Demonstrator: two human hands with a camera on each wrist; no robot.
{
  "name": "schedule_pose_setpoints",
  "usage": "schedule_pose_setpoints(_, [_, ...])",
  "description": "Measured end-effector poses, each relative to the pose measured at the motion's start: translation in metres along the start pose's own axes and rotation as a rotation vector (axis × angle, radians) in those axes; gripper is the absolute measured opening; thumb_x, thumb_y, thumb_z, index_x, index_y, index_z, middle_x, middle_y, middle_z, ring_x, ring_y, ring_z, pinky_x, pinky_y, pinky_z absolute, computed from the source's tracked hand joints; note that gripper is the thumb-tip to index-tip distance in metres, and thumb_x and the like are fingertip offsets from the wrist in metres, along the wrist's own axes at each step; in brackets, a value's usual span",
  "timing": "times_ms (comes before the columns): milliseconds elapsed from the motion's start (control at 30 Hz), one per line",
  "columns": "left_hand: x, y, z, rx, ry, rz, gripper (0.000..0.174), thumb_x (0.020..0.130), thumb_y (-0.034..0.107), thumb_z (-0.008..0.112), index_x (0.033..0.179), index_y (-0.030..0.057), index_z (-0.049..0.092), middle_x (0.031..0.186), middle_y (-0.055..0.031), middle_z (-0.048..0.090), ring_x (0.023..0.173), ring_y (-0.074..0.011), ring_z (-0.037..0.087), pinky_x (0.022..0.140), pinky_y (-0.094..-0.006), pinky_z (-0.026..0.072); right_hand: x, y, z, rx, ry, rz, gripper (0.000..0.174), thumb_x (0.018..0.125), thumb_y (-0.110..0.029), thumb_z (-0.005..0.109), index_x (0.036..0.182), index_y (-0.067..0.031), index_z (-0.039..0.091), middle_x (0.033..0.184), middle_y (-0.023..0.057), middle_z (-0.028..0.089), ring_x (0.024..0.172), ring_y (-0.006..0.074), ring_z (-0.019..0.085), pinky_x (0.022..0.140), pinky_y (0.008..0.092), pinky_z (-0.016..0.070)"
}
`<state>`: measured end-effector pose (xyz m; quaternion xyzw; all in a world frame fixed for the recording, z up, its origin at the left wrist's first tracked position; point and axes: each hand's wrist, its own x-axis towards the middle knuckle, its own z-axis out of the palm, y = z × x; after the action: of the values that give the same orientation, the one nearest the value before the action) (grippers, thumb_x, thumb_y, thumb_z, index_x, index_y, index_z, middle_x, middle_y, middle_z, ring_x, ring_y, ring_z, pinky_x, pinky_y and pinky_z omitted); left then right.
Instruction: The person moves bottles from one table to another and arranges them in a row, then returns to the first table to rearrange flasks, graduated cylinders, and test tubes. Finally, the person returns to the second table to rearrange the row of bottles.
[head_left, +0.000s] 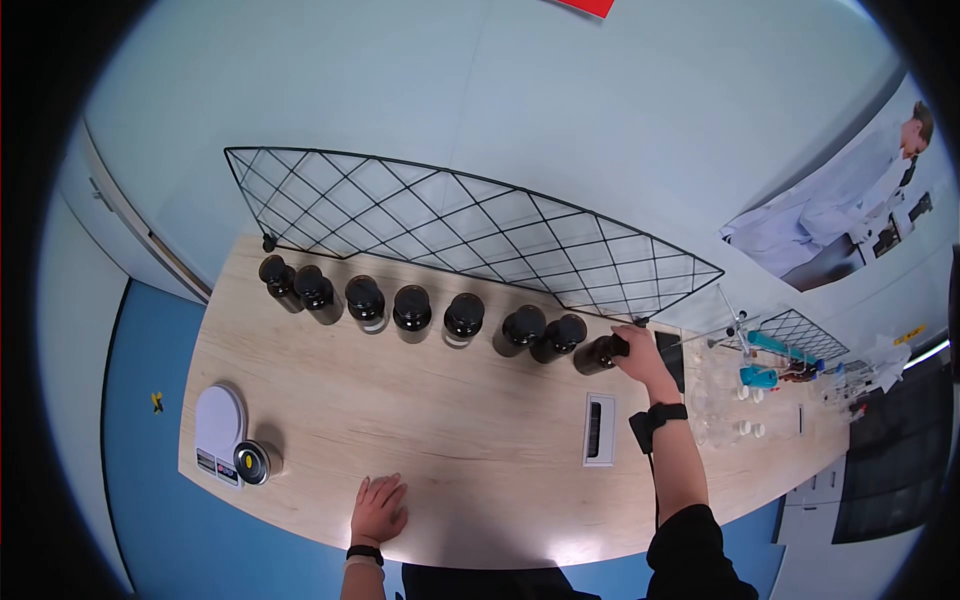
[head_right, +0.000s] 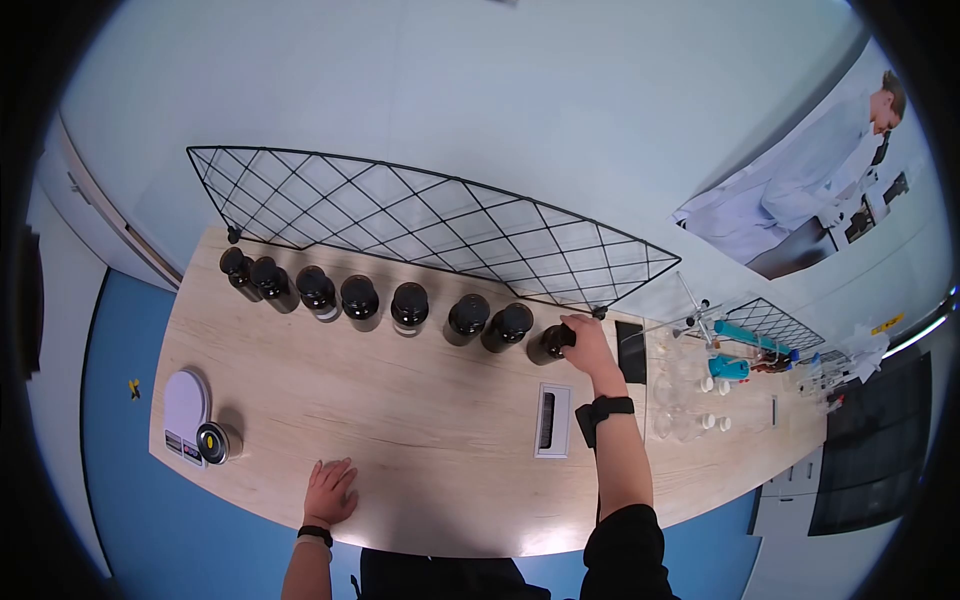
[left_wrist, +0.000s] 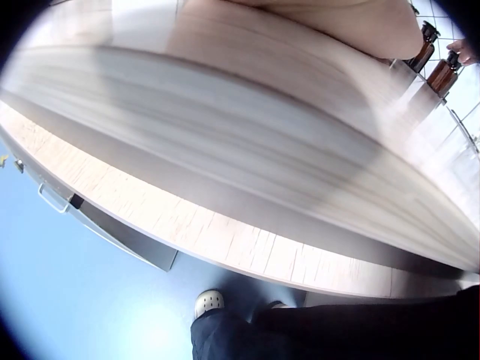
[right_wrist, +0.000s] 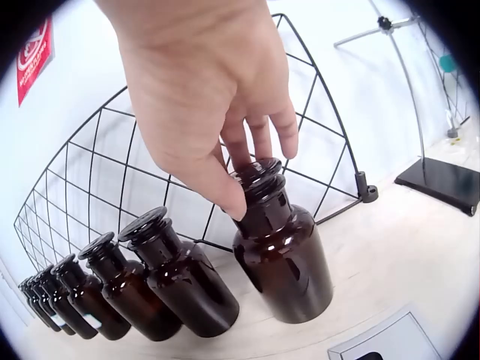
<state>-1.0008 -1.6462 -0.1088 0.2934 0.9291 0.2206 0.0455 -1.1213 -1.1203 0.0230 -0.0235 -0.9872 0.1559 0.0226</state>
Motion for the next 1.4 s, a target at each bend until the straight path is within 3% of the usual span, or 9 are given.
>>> schedule_pose_setpoints(200, [0.001, 0.001, -0.001, 0.002, -0.022, -0.009, 0.043, 0.068, 0.024, 0.063, 0.110, 0.0146, 0.056, 0.126, -0.0017, 0.048, 0.114, -0.0199, 0.045, 0.103, -0.0466, 0.0264, 0.007, -0.022, -0.001, -0.010, 0.085, 0.380, 0.059, 0.059, -0.022, 0.077, 0.108, 0.0037, 0.057, 0.090, 0.0220, 0.062, 0.083, 0.0373, 0.059, 0.077, 0.0381, 0.0481])
schedule_pose_setpoints(300, [0.000, 0.000, 0.000, 0.006, -0.001, 0.001, 0.043, 0.068, 0.024, 0.063, 0.110, 0.0148, 0.056, 0.126, -0.0017, 0.048, 0.114, -0.0198, 0.045, 0.104, -0.0464, 0.0263, 0.006, -0.038, -0.006, -0.025, 0.156, 0.526, 0.063, 0.059, -0.024, 0.077, 0.111, 0.0036, 0.055, 0.097, 0.0226, 0.060, 0.091, 0.0362, 0.058, 0.081, 0.0372, 0.0473])
schedule_pose_setpoints(400, [0.000, -0.001, 0.001, -0.002, 0.005, 0.002, 0.043, 0.068, 0.024, 0.063, 0.109, 0.0148, 0.057, 0.125, -0.0018, 0.048, 0.114, -0.0197, 0.045, 0.104, -0.0464, 0.0261, -0.003, -0.017, -0.005, -0.008, 0.143, 0.056, 0.064, 0.060, -0.021, 0.076, 0.114, 0.0031, 0.053, 0.105, 0.0224, 0.058, 0.099, 0.0351, 0.056, 0.084, 0.0361, 0.0463])
schedule_pose_setpoints(600, [0.000, -0.001, 0.000, -0.027, 0.004, -0.008, 0.043, 0.068, 0.024, 0.063, 0.110, 0.0152, 0.057, 0.126, -0.0017, 0.048, 0.114, -0.0197, 0.045, 0.104, -0.0465, 0.0263, 0.001, -0.004, 0.004, 0.139, 0.095, 0.200, 0.057, 0.061, -0.013, 0.073, 0.112, 0.0027, 0.055, 0.108, 0.0206, 0.057, 0.100, 0.0353, 0.055, 0.087, 0.0358, 0.0453])
schedule_pose_setpoints(833, [-0.001, 0.000, -0.002, -0.032, -0.017, -0.027, 0.044, 0.069, 0.026, 0.062, 0.111, 0.0161, 0.056, 0.126, -0.0006, 0.048, 0.115, -0.0185, 0.044, 0.103, -0.0465, 0.0268, 0.002, -0.002, 0.006, 0.064, 0.149, 0.148, 0.051, 0.061, -0.016, 0.073, 0.106, 0.0027, 0.058, 0.097, 0.0190, 0.059, 0.091, 0.0332, 0.058, 0.079, 0.0359, 0.0471])
schedule_pose_setpoints(900, [0.000, 0.002, -0.004, -0.028, -0.035, -0.039, 0.043, 0.070, 0.027, 0.062, 0.112, 0.0165, 0.056, 0.127, -0.0001, 0.047, 0.116, -0.0182, 0.043, 0.103, -0.0464, 0.0268, 0.004, -0.010, 0.000, 0.085, 0.075, 0.226, 0.054, 0.060, -0.015, 0.072, 0.108, 0.0053, 0.057, 0.105, 0.0207, 0.058, 0.099, 0.0349, 0.056, 0.087, 0.0361, 0.0451])
schedule_pose_setpoints(1100, [-0.003, 0.001, -0.004, -0.022, -0.047, -0.033, 0.044, 0.074, 0.029, 0.060, 0.115, 0.0174, 0.054, 0.129, 0.0004, 0.045, 0.118, -0.0177, 0.041, 0.104, -0.0459, 0.0254, -0.006, -0.013, -0.001, 0.103, 0.091, 0.189, 0.068, 0.062, -0.022, 0.075, 0.120, 0.0025, 0.049, 0.117, 0.0211, 0.052, 0.102, 0.0343, 0.055, 0.088, 0.0357, 0.0448])
schedule_pose_setpoints(1233, [-0.005, -0.002, 0.000, -0.031, -0.046, -0.017, 0.046, 0.075, 0.030, 0.059, 0.119, 0.0177, 0.052, 0.130, 0.0003, 0.044, 0.119, -0.0178, 0.041, 0.105, -0.0458, 0.0243, -0.015, -0.032, -0.005, -0.025, 0.229, 0.135, 0.074, 0.066, -0.025, 0.074, 0.127, 0.0029, 0.041, 0.123, 0.0242, 0.047, 0.113, 0.0363, 0.047, 0.093, 0.0378, 0.0404])
schedule_pose_setpoints(1400, [-0.006, -0.003, 0.000, -0.063, -0.060, -0.033, 0.045, 0.076, 0.029, 0.059, 0.118, 0.0182, 0.052, 0.131, 0.0008, 0.043, 0.121, -0.0173, 0.039, 0.105, -0.0467, 0.0252, 0.005, -0.071, -0.025, 0.114, 0.438, -0.014, 0.057, 0.073, -0.012, 0.066, 0.125, 0.0005, 0.044, 0.118, 0.0227, 0.051, 0.109, 0.0380, 0.047, 0.093, 0.0400, 0.0381])
